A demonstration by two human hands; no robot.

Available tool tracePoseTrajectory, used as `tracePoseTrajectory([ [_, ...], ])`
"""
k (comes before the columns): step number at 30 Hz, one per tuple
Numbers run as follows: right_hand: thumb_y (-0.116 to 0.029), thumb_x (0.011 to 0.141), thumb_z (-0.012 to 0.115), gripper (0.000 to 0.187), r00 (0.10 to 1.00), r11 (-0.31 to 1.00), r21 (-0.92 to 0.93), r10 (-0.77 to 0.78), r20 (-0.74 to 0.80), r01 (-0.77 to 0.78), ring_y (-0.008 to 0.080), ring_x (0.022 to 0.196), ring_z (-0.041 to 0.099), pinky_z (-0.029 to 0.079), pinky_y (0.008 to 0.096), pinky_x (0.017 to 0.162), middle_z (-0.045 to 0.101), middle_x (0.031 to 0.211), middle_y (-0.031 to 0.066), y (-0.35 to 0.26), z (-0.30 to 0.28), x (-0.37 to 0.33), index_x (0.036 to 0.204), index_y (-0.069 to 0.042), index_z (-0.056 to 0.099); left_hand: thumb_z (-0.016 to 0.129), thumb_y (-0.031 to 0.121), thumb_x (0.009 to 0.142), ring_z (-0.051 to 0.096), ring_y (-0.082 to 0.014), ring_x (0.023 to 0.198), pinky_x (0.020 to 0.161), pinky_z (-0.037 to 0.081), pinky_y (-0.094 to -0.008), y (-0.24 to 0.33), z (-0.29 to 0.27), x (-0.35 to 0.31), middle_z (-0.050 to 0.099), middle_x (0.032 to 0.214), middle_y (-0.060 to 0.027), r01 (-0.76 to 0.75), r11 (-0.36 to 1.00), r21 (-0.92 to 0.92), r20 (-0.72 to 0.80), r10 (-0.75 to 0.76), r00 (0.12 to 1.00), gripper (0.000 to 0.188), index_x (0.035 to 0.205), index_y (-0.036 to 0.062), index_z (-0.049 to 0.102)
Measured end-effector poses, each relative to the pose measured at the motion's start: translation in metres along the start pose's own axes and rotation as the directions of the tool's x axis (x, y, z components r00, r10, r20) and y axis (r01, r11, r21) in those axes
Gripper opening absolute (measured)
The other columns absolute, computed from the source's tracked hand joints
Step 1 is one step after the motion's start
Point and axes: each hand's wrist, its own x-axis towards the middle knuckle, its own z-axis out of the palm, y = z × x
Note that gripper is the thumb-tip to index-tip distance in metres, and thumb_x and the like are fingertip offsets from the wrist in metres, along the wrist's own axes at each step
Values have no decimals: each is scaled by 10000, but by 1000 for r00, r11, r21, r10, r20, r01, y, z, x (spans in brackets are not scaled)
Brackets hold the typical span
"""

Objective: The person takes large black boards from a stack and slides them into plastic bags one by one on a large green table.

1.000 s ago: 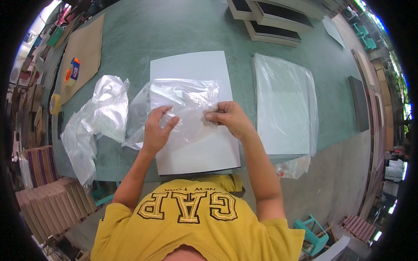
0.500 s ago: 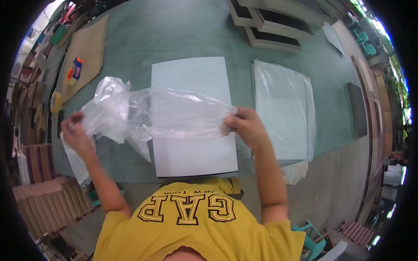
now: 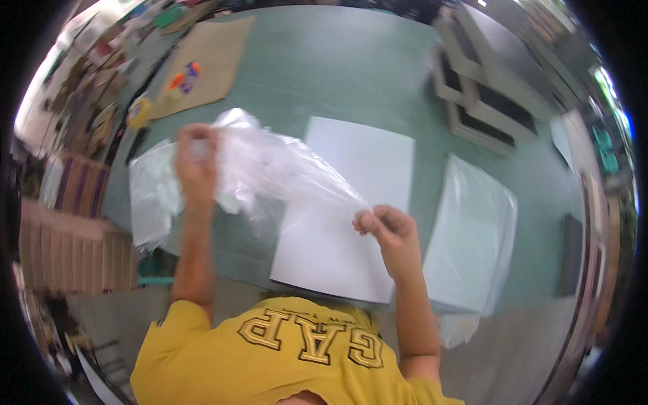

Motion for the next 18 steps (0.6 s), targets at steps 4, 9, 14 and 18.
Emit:
tracePoseTrajectory([
  [4, -143, 812, 518, 174, 838, 790, -380, -542, -61, 482, 204, 835, 527, 413, 318, 759, 533, 1007, 136, -35, 10, 1, 762, 7, 590, 597, 341, 756, 465, -357, 1048, 911, 342, -417, 125, 44, -36, 519, 1093, -221, 217, 969, -115, 913, 17, 408, 491, 1128, 32, 517],
  [9, -265, 839, 515, 366, 937, 853, -397, -346, 54, 338, 193, 934, 504, 408, 293, 823, 490, 1117, 112, -32, -23, -1, 1104, -14, 480, 506, 252, 834, 573, -220, 717, 639, 428, -322, 128, 46, -25, 591, 739, -129, 282, 864, -416, 629, 49, 776, 261, 844, -4, 557],
  [14, -382, 831, 497, 523, 975, 950, 256, 206, -79, -180, 216, 993, 484, 401, 319, 848, 453, 1149, 113, -33, -24, 19, 1214, -36, 412, 472, 308, 864, 430, -230, 513, 525, 366, -349, 112, 63, -17, 468, 571, -123, 349, 746, -566, 576, 55, 816, 351, 726, -13, 434],
  [18, -343, 776, 559, 476, 432, 883, -469, 432, 791, -25, 232, 920, 530, 424, 343, 798, 534, 1028, 112, -18, 7, -10, 1136, -39, 490, 462, 352, 872, 400, -140, 481, 483, 365, -314, 127, 31, 5, 397, 532, -12, 658, 340, -672, 695, -17, 719, 392, 673, 17, 426],
])
